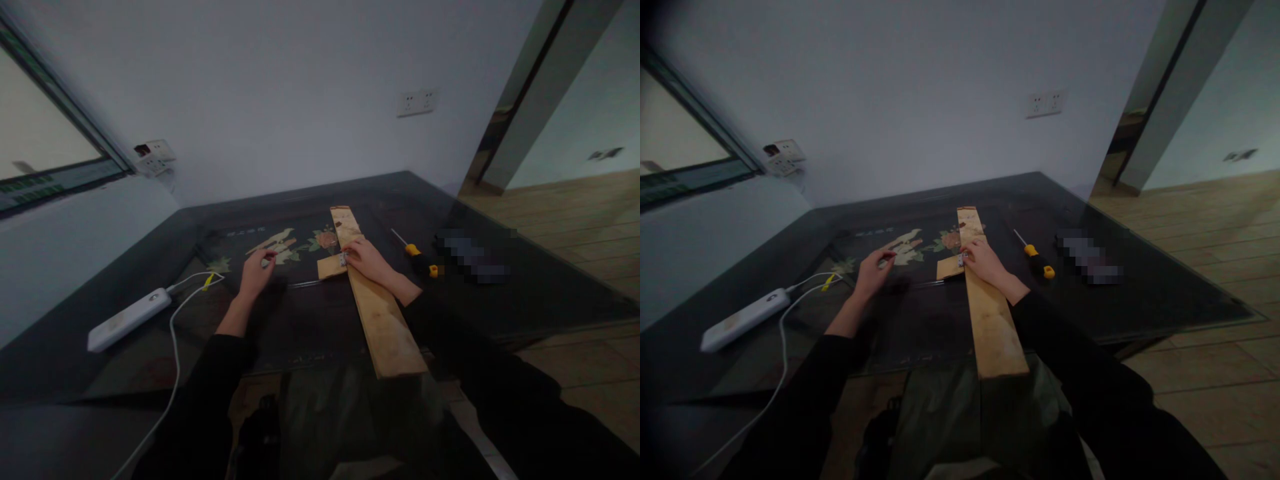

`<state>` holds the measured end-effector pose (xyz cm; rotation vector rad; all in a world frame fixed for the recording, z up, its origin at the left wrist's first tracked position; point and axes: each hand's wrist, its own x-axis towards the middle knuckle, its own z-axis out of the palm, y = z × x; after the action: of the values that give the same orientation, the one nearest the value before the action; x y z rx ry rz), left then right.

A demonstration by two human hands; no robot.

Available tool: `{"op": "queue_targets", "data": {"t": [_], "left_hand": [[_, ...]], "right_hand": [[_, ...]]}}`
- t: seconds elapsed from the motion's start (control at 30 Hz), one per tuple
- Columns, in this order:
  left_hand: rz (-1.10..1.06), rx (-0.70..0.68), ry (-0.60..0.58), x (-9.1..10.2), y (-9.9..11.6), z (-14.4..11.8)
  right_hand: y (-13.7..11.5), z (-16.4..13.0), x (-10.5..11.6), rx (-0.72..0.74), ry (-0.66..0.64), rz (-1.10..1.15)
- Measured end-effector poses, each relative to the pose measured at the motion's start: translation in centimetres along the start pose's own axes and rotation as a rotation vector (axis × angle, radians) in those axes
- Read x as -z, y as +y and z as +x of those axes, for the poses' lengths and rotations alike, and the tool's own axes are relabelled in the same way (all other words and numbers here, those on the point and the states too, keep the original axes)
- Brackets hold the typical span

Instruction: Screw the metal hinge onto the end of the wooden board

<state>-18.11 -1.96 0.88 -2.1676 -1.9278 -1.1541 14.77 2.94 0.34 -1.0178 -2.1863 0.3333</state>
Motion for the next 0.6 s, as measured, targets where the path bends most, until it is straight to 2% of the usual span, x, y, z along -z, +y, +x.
{"op": "queue_targets", "data": {"t": [0.07, 0.17, 0.23, 0.3, 0.43, 0.6], "left_hand": [[-0.064, -0.066, -0.073, -1.3, 2.7, -0.3], [-0.105, -0.215, -0.273, -3.9, 6.9, -0.8], [-0.076, -0.224, -0.365, -5.8, 9.1, -0.8], [-0.036, -0.173, -0.436, -7.4, 10.6, -0.6], [-0.007, -0.145, -0.499, -9.0, 11.5, 0.1], [-0.053, -0.236, -0.468, -8.9, 10.5, 0.1]], "right_hand": [[-0.2, 0.1, 0.0, -0.009, 0.008, 0.009], [-0.5, 0.5, 0.1, -0.013, 0.023, 0.023], [-0.5, 0.9, 0.3, -0.013, 0.03, 0.04], [-0.6, 1.3, 0.5, -0.015, 0.031, 0.047], [-0.6, 1.6, 0.5, -0.045, 0.039, 0.045], [-0.4, 1.0, -0.3, -0.017, 0.009, 0.031]]}}
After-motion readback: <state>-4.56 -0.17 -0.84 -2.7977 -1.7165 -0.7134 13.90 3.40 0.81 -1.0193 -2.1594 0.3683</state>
